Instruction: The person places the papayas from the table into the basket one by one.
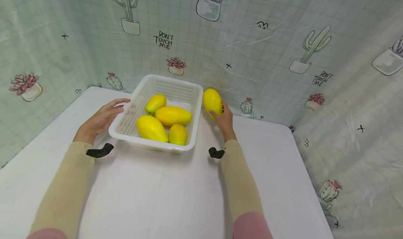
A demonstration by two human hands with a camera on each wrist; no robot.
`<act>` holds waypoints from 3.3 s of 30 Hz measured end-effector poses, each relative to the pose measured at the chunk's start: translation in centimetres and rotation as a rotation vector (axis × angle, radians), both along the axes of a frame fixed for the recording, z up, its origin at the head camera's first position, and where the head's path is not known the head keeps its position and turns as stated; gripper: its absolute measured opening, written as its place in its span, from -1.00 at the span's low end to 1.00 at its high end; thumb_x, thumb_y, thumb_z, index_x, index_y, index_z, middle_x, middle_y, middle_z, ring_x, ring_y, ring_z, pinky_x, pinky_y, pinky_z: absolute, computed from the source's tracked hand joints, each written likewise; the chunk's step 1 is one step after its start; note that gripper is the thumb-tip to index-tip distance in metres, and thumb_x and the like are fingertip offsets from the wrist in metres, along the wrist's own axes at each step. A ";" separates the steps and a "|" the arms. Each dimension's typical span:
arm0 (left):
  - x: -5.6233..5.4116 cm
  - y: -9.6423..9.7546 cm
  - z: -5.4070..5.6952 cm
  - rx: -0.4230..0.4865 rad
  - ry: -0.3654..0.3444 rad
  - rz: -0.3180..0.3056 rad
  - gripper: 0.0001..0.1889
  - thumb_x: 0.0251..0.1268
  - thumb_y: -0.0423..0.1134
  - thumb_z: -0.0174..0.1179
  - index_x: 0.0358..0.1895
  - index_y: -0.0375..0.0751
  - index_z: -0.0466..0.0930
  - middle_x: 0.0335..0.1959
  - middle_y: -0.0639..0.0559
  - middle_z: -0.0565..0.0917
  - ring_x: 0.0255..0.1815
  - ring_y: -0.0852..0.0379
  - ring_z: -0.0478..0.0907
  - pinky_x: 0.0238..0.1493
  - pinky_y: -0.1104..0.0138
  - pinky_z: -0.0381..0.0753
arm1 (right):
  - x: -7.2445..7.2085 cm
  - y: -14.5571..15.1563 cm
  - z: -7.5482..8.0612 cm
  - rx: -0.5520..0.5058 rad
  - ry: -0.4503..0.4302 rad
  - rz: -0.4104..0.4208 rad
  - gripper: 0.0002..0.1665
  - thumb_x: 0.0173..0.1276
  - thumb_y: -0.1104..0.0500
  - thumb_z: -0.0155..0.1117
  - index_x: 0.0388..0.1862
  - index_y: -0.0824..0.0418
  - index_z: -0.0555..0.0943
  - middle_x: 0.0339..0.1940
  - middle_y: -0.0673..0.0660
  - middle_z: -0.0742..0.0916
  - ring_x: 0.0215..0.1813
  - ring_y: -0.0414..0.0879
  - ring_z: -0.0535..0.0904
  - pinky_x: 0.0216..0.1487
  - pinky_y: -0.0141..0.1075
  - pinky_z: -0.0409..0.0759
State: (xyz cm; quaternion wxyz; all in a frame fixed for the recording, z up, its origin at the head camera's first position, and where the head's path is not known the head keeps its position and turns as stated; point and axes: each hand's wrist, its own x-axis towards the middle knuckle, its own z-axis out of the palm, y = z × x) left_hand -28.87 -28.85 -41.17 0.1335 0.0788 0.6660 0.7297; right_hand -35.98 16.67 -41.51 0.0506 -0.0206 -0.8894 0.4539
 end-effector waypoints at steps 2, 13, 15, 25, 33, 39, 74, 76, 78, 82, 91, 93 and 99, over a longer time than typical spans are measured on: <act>0.0 0.0 0.0 0.001 -0.001 0.000 -0.51 0.51 -0.17 -0.04 0.45 0.06 0.19 0.39 -0.02 0.30 0.09 0.18 0.57 0.00 0.40 0.66 | 0.0 0.1 0.1 -0.010 0.001 -0.003 -0.06 0.30 -0.10 0.32 0.54 0.04 0.10 0.40 0.23 0.41 0.35 0.13 0.34 0.37 0.02 0.39; -0.1 -0.2 -0.2 0.002 0.001 -0.007 -0.51 0.52 -0.17 -0.04 0.45 0.06 0.19 0.36 0.02 0.33 0.08 0.19 0.58 0.00 0.38 0.66 | -0.1 0.3 0.3 -0.039 0.046 -0.034 -0.09 0.28 -0.12 0.32 0.52 -0.03 0.16 0.35 0.20 0.46 0.30 0.10 0.36 0.33 0.01 0.42; -0.1 -0.2 -0.2 0.004 0.002 -0.009 -0.51 0.52 -0.18 -0.05 0.45 0.06 0.19 0.37 0.00 0.32 0.08 0.19 0.58 -0.01 0.38 0.66 | -0.1 0.4 0.3 -0.047 0.053 -0.038 -0.09 0.28 -0.13 0.32 0.52 -0.04 0.16 0.35 0.19 0.46 0.32 0.09 0.36 0.34 0.01 0.41; -0.1 -0.1 0.0 -0.001 -0.008 0.007 -0.52 0.53 -0.20 -0.07 0.45 0.06 0.19 0.38 -0.02 0.31 0.08 0.22 0.57 -0.02 0.39 0.66 | -0.1 0.2 1.0 -0.172 0.116 -0.050 -0.15 0.22 -0.12 0.38 0.46 -0.12 0.27 0.31 0.12 0.51 0.29 0.02 0.38 0.31 -0.02 0.44; -0.2 -0.1 -0.1 0.003 -0.002 -0.002 -0.52 0.53 -0.21 -0.08 0.46 0.06 0.18 0.38 -0.02 0.30 0.09 0.20 0.57 -0.01 0.39 0.66 | 0.3 0.0 1.5 -0.203 0.125 -0.055 -0.15 0.21 -0.18 0.37 0.45 -0.19 0.27 0.31 0.10 0.52 0.30 0.00 0.37 0.32 -0.04 0.45; -0.2 0.1 -0.2 -0.017 -0.010 0.011 -0.50 0.51 -0.16 -0.03 0.46 0.08 0.18 0.39 0.00 0.30 0.10 0.21 0.56 -0.01 0.39 0.66 | 0.5 -0.1 1.4 -0.202 0.133 -0.049 -0.17 0.20 -0.22 0.36 0.44 -0.22 0.28 0.32 0.08 0.51 0.29 -0.01 0.36 0.30 -0.03 0.47; -0.4 -0.1 -0.5 0.006 -0.003 0.005 -0.51 0.52 -0.19 -0.05 0.45 0.09 0.19 0.39 -0.01 0.29 0.10 0.19 0.56 -0.01 0.38 0.67 | 0.9 -1.3 2.9 -0.253 0.201 0.032 -0.18 0.18 -0.13 0.42 0.41 -0.12 0.34 0.33 0.05 0.52 0.27 -0.02 0.41 0.27 -0.05 0.50; -0.4 -0.1 -0.5 0.002 -0.003 0.006 -0.51 0.52 -0.18 -0.05 0.45 0.09 0.19 0.39 -0.01 0.29 0.10 0.19 0.56 -0.01 0.38 0.67 | 0.9 -1.3 3.1 -0.252 0.209 0.036 -0.18 0.19 -0.12 0.42 0.41 -0.11 0.35 0.33 0.05 0.52 0.27 -0.02 0.42 0.27 -0.05 0.50; -0.5 -0.1 -0.5 0.004 -0.002 0.005 -0.51 0.52 -0.18 -0.05 0.45 0.09 0.19 0.40 -0.01 0.28 0.10 0.20 0.56 -0.01 0.38 0.66 | 0.8 -1.4 3.2 -0.253 0.211 0.043 -0.19 0.23 -0.05 0.40 0.43 -0.04 0.33 0.35 0.09 0.52 0.28 0.03 0.41 0.28 -0.02 0.48; -0.5 -0.1 -0.6 0.003 -0.002 0.005 -0.50 0.52 -0.17 -0.04 0.46 0.09 0.18 0.40 -0.01 0.28 0.10 0.19 0.56 -0.01 0.38 0.67 | 0.8 -1.5 3.4 -0.263 0.222 0.063 -0.21 0.25 0.02 0.39 0.44 0.01 0.33 0.35 0.14 0.51 0.30 0.08 0.40 0.29 0.01 0.46; -0.5 0.0 -0.5 -0.010 -0.001 0.010 -0.50 0.51 -0.16 -0.03 0.45 0.10 0.19 0.38 0.01 0.30 0.09 0.19 0.56 -0.01 0.38 0.67 | 0.8 -1.8 3.4 -0.264 0.238 0.064 -0.23 0.21 -0.07 0.42 0.39 -0.07 0.38 0.29 0.12 0.56 0.25 0.00 0.43 0.24 -0.05 0.50; -0.5 0.0 -0.5 -0.011 0.004 0.010 -0.50 0.51 -0.16 -0.03 0.45 0.09 0.19 0.38 0.01 0.30 0.09 0.19 0.56 -0.01 0.38 0.66 | 0.8 -1.9 3.4 -0.262 0.238 0.065 -0.22 0.20 -0.07 0.42 0.40 -0.08 0.38 0.30 0.11 0.55 0.25 -0.01 0.43 0.23 -0.05 0.50; -0.4 0.0 -0.5 -0.013 0.010 0.007 -0.50 0.52 -0.17 -0.05 0.46 0.08 0.18 0.39 -0.01 0.29 0.09 0.19 0.57 -0.01 0.38 0.67 | 0.7 -2.0 3.5 -0.264 0.227 0.068 -0.23 0.21 -0.07 0.41 0.40 -0.09 0.37 0.32 0.10 0.55 0.25 -0.02 0.43 0.24 -0.07 0.49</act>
